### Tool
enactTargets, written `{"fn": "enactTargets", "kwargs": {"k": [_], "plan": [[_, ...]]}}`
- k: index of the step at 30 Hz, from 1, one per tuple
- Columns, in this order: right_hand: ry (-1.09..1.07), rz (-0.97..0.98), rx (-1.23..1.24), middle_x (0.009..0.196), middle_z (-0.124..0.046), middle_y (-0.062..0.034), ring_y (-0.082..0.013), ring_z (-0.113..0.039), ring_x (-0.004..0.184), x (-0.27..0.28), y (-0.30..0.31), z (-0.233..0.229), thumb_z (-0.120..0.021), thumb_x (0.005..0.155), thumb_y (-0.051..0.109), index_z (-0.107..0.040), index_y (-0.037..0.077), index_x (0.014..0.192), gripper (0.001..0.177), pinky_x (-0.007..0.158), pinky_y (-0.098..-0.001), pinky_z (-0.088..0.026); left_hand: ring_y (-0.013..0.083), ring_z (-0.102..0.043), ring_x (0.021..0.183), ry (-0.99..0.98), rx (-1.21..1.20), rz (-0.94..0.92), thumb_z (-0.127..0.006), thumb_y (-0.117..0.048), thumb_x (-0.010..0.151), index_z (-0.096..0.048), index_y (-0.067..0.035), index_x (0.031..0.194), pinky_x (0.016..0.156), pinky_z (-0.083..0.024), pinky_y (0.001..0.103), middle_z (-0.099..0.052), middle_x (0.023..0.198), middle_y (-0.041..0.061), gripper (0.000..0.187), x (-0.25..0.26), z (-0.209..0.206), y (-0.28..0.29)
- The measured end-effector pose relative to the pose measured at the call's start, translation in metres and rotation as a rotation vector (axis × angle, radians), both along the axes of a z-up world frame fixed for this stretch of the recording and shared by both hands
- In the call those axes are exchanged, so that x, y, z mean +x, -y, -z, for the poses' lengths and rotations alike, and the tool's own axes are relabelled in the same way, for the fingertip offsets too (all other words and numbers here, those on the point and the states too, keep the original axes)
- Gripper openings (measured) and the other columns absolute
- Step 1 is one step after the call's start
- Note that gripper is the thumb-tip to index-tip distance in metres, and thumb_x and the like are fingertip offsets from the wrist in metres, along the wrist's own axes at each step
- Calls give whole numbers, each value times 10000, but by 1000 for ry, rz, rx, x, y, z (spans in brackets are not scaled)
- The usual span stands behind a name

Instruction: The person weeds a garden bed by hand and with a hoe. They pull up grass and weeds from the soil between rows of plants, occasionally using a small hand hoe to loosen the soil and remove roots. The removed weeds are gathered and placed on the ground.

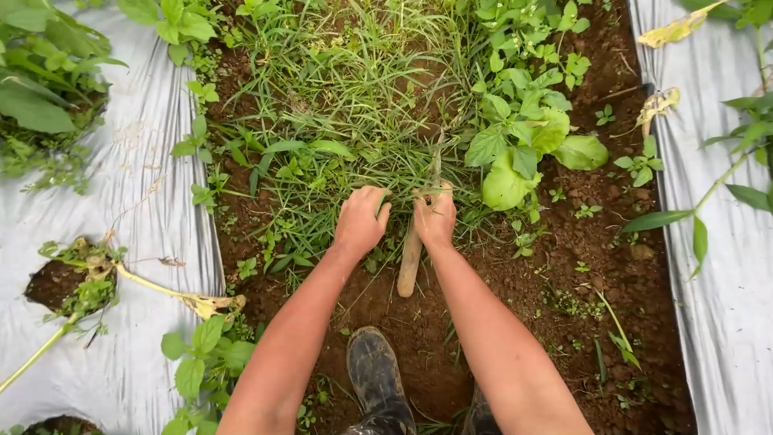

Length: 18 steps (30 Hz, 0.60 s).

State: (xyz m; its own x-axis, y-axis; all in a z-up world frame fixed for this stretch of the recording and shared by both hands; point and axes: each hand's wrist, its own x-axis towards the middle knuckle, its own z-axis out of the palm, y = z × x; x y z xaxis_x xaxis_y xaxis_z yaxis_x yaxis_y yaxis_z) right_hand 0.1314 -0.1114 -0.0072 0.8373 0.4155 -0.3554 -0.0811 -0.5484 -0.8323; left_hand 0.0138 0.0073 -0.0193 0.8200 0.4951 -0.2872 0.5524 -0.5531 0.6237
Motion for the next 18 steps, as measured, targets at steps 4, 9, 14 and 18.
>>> {"fn": "enactTargets", "kwargs": {"k": [4, 9, 14, 18], "plan": [[0, 77, 19, 1106, -635, -314, -510, -614, 1080, 13, 3, 33, -636, 981, 110, -533, -98, 1238, 346, 876, -654, -509, 291, -562, 1332, 41, 159, 54, -524, -260, 1136, -644, -128, 1367, 1072, -514, 501, -584, 1325, 81, 292, 26, 30, -10], [1, 234, -27, 842, -593, -145, -256, -568, 814, 22, 4, 39, -666, 863, 140, -588, 28, 965, 171, 725, -520, -429, 282, -540, 1313, 52, 270, 89, -527, -228, 1133, -662, -134, 1319, 1035, -529, 458, -535, 1343, 75, 248, 55, 38, -25], [139, 186, -121, 1268, -613, -324, -478, -587, 1239, 27, 2, -3, -762, 913, 222, -506, -33, 1409, 614, 1010, -605, -488, 299, -463, 1370, -63, 429, 189, -579, -170, 1080, -759, -166, 1244, 1039, -478, 455, -442, 1550, 134, 244, 80, 47, -33], [168, 124, -103, 1183, -581, -288, -432, -606, 1143, 29, -2, -35, -467, 964, 129, -459, -76, 1454, 531, 967, -578, -482, 310, -498, 1372, -42, 459, 245, -608, -147, 1076, -794, -154, 1236, 1019, -455, 441, -482, 1584, 154, 246, 91, 52, -42]]}}
